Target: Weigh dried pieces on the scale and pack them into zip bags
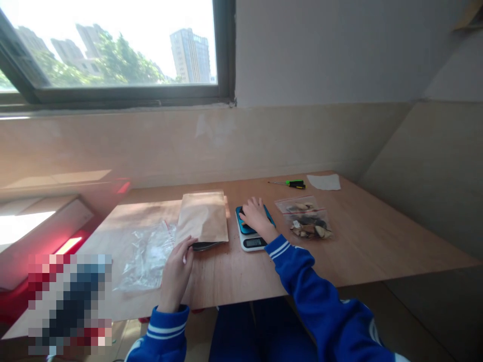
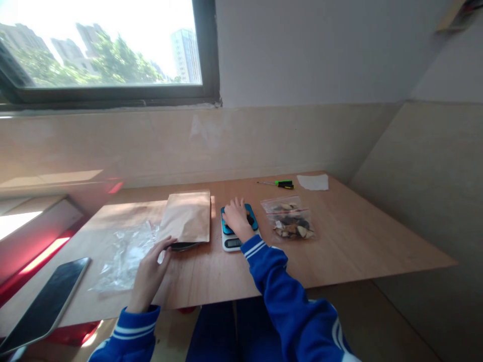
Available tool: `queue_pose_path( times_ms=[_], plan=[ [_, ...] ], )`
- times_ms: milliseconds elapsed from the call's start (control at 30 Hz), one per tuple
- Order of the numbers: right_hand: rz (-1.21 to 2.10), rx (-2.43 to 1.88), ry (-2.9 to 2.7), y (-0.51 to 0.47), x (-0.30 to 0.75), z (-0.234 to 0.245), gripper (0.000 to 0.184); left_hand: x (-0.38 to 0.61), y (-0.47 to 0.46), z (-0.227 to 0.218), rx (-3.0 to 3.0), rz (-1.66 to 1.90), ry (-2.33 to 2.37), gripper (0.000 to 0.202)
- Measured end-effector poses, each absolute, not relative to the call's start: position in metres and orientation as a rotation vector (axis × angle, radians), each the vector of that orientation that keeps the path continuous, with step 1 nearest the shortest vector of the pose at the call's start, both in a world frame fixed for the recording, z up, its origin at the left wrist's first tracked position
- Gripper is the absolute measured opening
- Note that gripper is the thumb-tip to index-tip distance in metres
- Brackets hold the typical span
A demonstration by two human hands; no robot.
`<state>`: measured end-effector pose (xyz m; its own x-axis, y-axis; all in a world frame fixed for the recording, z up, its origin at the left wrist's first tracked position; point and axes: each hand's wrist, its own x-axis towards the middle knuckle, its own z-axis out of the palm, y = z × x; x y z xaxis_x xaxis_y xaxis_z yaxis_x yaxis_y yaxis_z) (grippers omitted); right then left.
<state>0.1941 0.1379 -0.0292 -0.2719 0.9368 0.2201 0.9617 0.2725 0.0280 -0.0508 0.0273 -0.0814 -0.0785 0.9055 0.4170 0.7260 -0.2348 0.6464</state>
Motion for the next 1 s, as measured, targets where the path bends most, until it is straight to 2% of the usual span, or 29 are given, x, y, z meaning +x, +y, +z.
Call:
queue_pose_path(
  times_ms=[100, 267, 433, 500, 767, 900, 1000],
  plan=[
    [-0.227, -1.711, -2.273, 0.116, 0.204, -0.022, 0.027, -0.059, 0.013, -0.090, 1.922, 1.279, 1.894, 0.035],
    [0.083, -1.457, -2.009, 0.059, 0.213, -0.029, 0.020, -0.071, 0.009, -0.103, 1.821, 1.288, 2.005, 0.034],
    [0.323, -1.382, -1.917, 0.011, 0.214, -0.051, 0.019, -0.075, 0.020, -0.112, 1.656, 1.232, 2.089, 0.067],
    [0.367, -1.373, -1.893, 0.001, 0.215, -0.054, 0.020, -0.076, 0.020, -0.113, 1.676, 1.193, 2.132, 0.072],
    [0.658, -1.225, -1.977, -0.022, 0.210, -0.029, 0.020, -0.094, 0.015, -0.093, 1.489, 0.970, 2.317, 0.032],
    [0.900, -1.093, -2.126, -0.033, 0.201, -0.023, 0.020, -0.097, 0.014, -0.072, 1.240, 1.067, 2.543, 0.034],
    [1.074, -1.031, -2.089, -0.038, 0.189, -0.021, 0.021, -0.072, 0.007, -0.052, 1.123, 1.371, 2.544, 0.037]
  ],
)
